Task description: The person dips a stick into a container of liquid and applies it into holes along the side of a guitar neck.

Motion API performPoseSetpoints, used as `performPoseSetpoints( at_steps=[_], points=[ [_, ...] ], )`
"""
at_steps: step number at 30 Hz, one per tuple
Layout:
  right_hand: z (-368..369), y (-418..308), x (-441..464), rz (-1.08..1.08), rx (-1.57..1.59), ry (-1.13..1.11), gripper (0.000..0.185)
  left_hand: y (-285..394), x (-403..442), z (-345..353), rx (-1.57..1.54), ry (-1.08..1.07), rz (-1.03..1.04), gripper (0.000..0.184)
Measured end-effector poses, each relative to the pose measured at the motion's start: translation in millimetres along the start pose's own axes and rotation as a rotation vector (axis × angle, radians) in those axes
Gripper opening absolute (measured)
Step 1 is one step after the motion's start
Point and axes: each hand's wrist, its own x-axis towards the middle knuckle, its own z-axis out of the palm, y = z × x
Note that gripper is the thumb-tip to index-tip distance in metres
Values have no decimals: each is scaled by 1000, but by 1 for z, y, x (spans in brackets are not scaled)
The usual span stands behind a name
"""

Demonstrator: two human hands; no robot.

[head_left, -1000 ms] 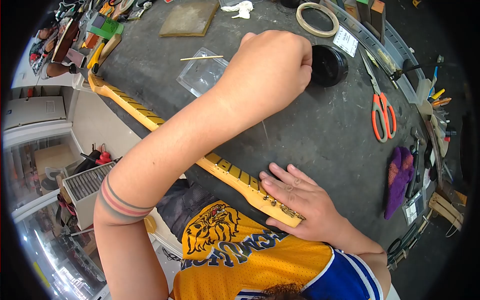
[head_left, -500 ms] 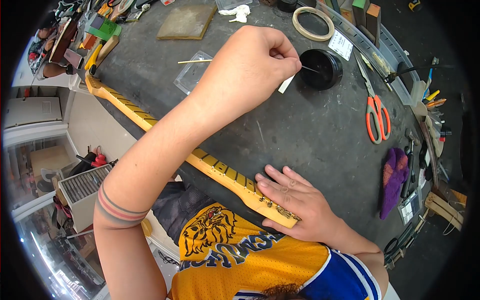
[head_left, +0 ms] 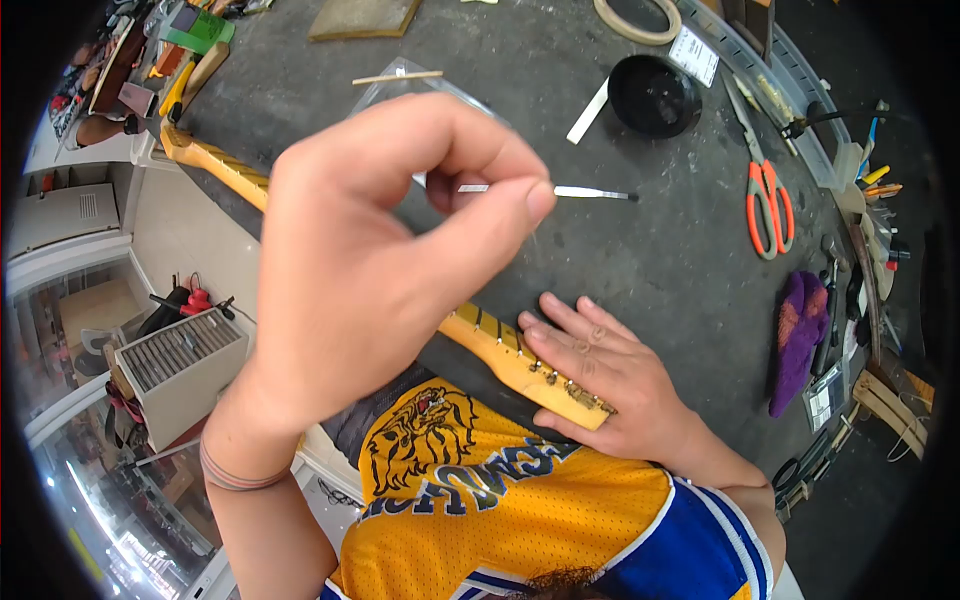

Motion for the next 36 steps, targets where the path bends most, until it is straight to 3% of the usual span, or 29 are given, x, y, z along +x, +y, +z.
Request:
performPoseSetpoints(
  at_steps=[14, 36],
  points=[
    [5, 0, -1, 18, -25, 11, 83, -7, -128, -3, 49, 63, -170, 15],
    [7, 2, -1, 0, -51, 30, 86, -14, -137, 12, 177, 102, -94, 15]
  ],
)
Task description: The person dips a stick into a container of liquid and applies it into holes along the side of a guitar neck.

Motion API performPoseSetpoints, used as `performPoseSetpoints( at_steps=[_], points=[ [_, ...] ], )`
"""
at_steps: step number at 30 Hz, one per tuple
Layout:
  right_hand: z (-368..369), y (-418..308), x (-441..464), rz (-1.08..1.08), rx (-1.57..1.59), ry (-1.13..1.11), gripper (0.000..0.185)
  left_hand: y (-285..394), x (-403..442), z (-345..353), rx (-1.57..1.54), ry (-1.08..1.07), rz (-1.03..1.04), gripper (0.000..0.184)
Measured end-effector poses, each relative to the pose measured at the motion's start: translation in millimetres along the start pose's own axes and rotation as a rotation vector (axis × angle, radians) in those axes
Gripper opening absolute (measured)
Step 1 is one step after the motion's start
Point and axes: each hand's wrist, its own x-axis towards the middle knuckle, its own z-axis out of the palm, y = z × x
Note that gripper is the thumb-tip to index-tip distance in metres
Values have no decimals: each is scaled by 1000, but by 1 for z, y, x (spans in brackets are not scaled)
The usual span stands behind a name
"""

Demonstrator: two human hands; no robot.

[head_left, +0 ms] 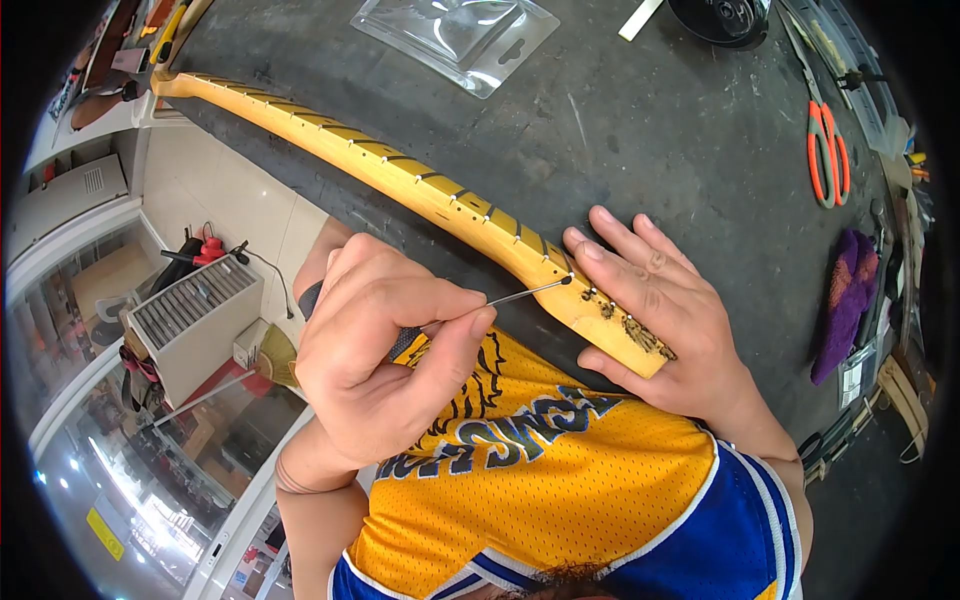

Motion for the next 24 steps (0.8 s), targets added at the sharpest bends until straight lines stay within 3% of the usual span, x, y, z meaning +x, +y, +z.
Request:
performPoseSetpoints(
  at_steps=[24],
  points=[
    [0, -1, 0, 4, 0, 0, 85, -3, -1, 0, 84, 4, 106, 17]
  ],
)
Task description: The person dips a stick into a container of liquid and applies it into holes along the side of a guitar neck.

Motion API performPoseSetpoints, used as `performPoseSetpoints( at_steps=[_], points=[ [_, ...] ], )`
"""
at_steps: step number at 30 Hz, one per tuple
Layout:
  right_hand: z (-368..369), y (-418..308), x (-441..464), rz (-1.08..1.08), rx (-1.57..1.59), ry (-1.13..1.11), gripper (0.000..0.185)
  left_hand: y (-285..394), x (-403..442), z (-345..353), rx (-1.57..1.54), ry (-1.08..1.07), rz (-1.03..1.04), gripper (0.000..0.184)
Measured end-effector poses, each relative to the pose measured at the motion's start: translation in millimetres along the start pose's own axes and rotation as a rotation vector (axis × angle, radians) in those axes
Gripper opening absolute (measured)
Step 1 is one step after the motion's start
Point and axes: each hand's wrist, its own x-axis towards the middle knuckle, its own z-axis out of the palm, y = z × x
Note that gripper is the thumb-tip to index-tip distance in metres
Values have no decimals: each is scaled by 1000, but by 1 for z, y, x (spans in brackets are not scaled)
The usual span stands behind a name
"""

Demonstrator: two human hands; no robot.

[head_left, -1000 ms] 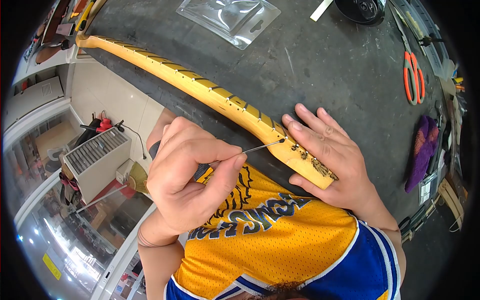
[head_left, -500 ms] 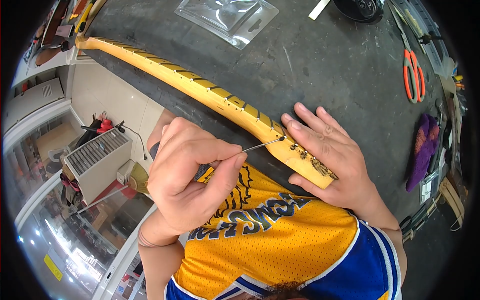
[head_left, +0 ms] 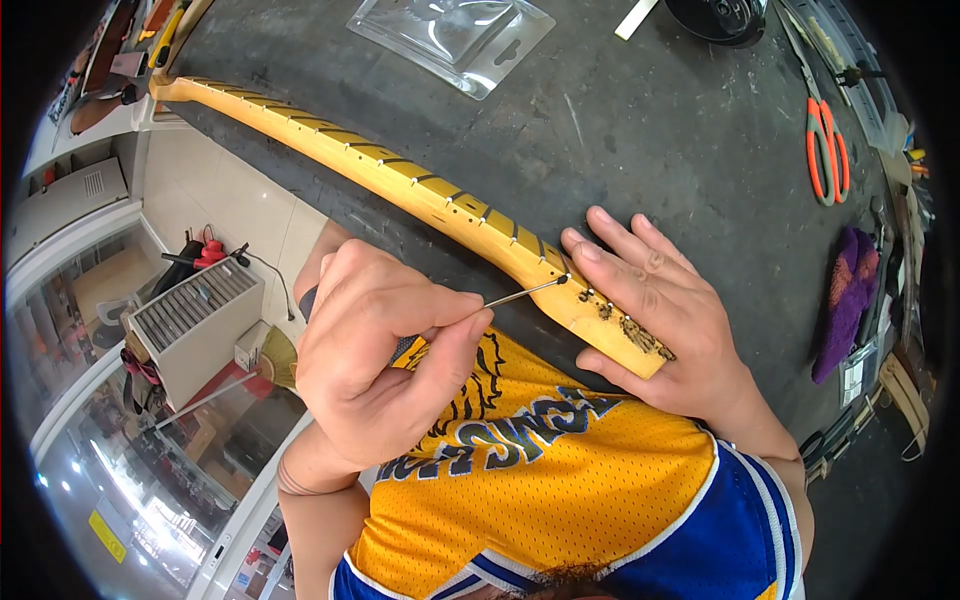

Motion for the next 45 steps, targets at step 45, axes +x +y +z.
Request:
performPoseSetpoints(
  at_steps=[45],
  points=[
    [2, 1, -1, 9, 24, 1, 87, -6, -5, -2, 16, 70, 7, 18]
  ],
)
